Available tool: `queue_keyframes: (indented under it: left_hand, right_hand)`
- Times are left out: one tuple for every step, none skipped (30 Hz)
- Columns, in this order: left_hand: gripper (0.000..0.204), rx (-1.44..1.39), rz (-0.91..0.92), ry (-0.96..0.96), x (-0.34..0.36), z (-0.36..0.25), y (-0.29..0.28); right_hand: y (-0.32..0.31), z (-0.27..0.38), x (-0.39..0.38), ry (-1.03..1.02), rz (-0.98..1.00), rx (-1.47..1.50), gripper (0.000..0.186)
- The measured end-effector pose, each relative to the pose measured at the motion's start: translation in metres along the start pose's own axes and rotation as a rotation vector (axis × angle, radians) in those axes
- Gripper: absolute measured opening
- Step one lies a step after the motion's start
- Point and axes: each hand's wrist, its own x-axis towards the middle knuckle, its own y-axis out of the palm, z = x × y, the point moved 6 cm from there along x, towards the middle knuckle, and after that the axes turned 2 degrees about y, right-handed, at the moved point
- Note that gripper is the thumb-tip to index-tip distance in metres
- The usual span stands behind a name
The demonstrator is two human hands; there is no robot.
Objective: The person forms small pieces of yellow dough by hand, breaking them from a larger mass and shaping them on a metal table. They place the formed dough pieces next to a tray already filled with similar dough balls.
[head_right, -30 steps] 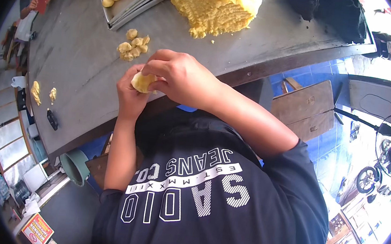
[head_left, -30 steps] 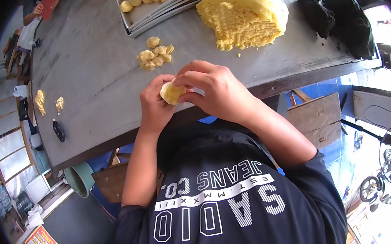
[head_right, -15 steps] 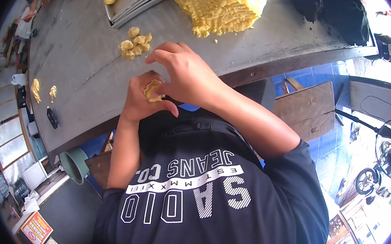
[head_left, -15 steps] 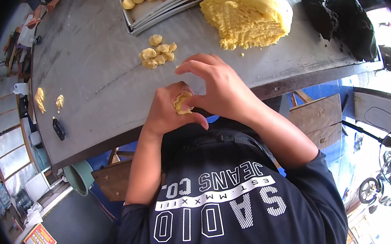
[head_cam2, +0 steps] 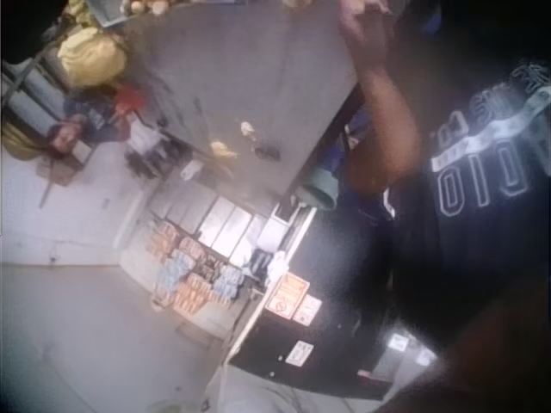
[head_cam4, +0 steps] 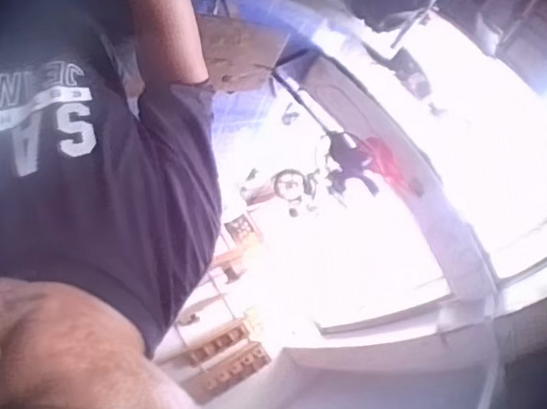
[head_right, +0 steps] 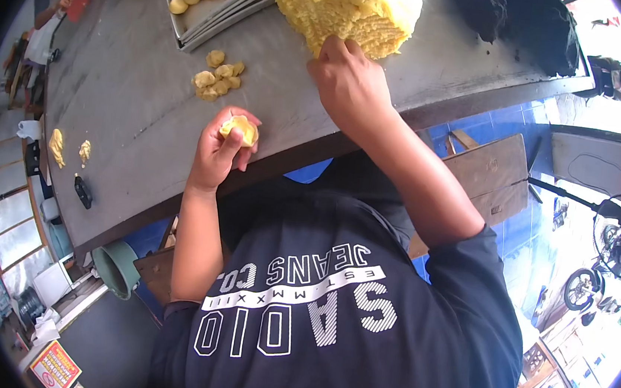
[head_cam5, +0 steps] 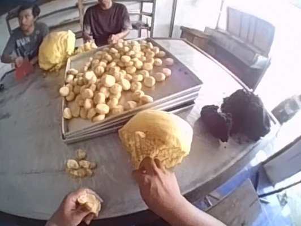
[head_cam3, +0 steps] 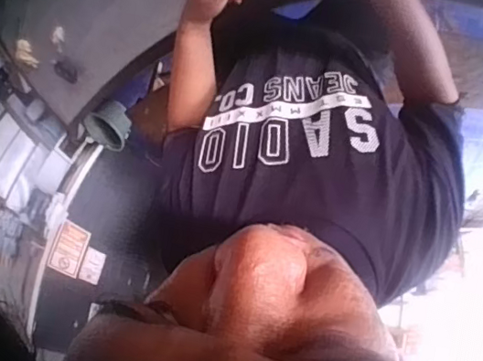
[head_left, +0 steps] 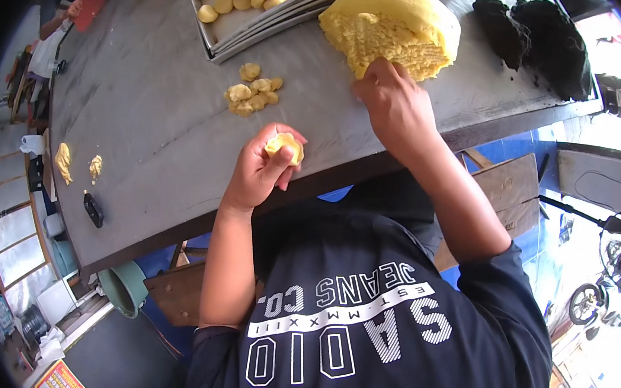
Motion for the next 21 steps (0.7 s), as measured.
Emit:
queue_keyframes:
  left_hand:
    - [0.058,-0.024,0.016,0.08,-0.003,-0.001,-0.001]
    - [0.058,-0.048,0.033,0.16,-0.005,-0.004,-0.003]
    - [0.057,-0.139,0.038,0.152,-0.008,-0.002,-0.007]
    - [0.057,-0.136,0.037,0.149,-0.007,-0.004,-0.006]
    - [0.056,-0.191,0.0,0.123,-0.006,-0.003,-0.005]
    - [0.054,-0.247,-0.036,0.097,-0.005,-0.001,-0.005]
    - [0.054,-0.243,-0.036,0.097,-0.004,-0.001,-0.004]
    - [0.051,-0.157,-0.061,0.113,-0.003,-0.002,-0.005]
    - [0.049,-0.071,-0.085,0.128,-0.002,-0.002,-0.007]
    - [0.049,-0.071,-0.083,0.127,-0.002,0.0,-0.007]
    - [0.044,-0.129,-0.092,0.172,-0.003,0.0,-0.007]
    - [0.04,-0.187,-0.1,0.218,-0.004,-0.001,-0.008]
    - [0.04,-0.191,-0.094,0.221,-0.003,-0.002,-0.006]
    - [0.037,-0.033,-0.095,0.239,-0.005,-0.004,-0.005]
    - [0.034,0.126,-0.096,0.257,-0.006,-0.006,-0.004]
    - [0.034,0.121,-0.095,0.261,-0.006,-0.006,-0.005]
    - [0.035,0.062,-0.102,0.259,-0.007,-0.004,-0.007]
    - [0.035,0.003,-0.108,0.256,-0.007,-0.003,-0.008]
    - [0.037,-0.005,-0.138,0.23,-0.006,-0.004,-0.009]
    - [0.037,-0.008,-0.134,0.23,-0.004,-0.005,-0.007]
    - [0.037,-0.023,-0.146,0.209,-0.003,-0.005,-0.007]
  right_hand:
    - [-0.003,0.003,-0.008,-0.027,-0.013,0.053,0.014]
    - [-0.005,0.007,-0.013,-0.054,-0.026,0.106,0.013]
    - [-0.008,0.012,-0.016,-0.073,-0.058,0.162,0.011]
    - [-0.007,0.011,-0.019,-0.072,-0.058,0.166,0.011]
    - [-0.003,0.011,-0.024,-0.113,-0.034,0.183,0.01]
    - [0.0,0.012,-0.027,-0.154,-0.011,0.199,0.008]
    - [0.0,0.013,-0.026,-0.154,-0.013,0.201,0.008]
    - [-0.007,0.012,-0.025,-0.117,-0.092,0.283,0.007]
    - [-0.013,0.009,-0.024,-0.079,-0.171,0.363,0.007]
    - [-0.017,0.01,-0.023,-0.077,-0.17,0.364,0.007]
    - [-0.013,0.005,-0.019,0.043,-0.039,0.432,0.01]
    - [-0.006,0.0,-0.019,0.164,0.092,0.498,0.014]
    - [-0.007,-0.005,-0.02,0.167,0.089,0.49,0.014]
    - [-0.012,-0.008,-0.021,0.109,0.019,0.447,0.018]
    - [-0.018,-0.011,-0.022,0.051,-0.05,0.402,0.023]
    - [-0.022,-0.016,-0.023,0.05,-0.05,0.396,0.023]
    - [-0.031,-0.02,-0.024,0.034,-0.118,0.267,0.024]
    - [-0.039,-0.022,-0.025,0.017,-0.185,0.139,0.026]
    - [-0.039,-0.026,-0.027,0.047,-0.171,0.081,0.029]
    - [-0.038,-0.027,-0.028,0.05,-0.172,0.078,0.029]
    - [-0.035,-0.026,-0.029,0.017,-0.154,0.054,0.027]
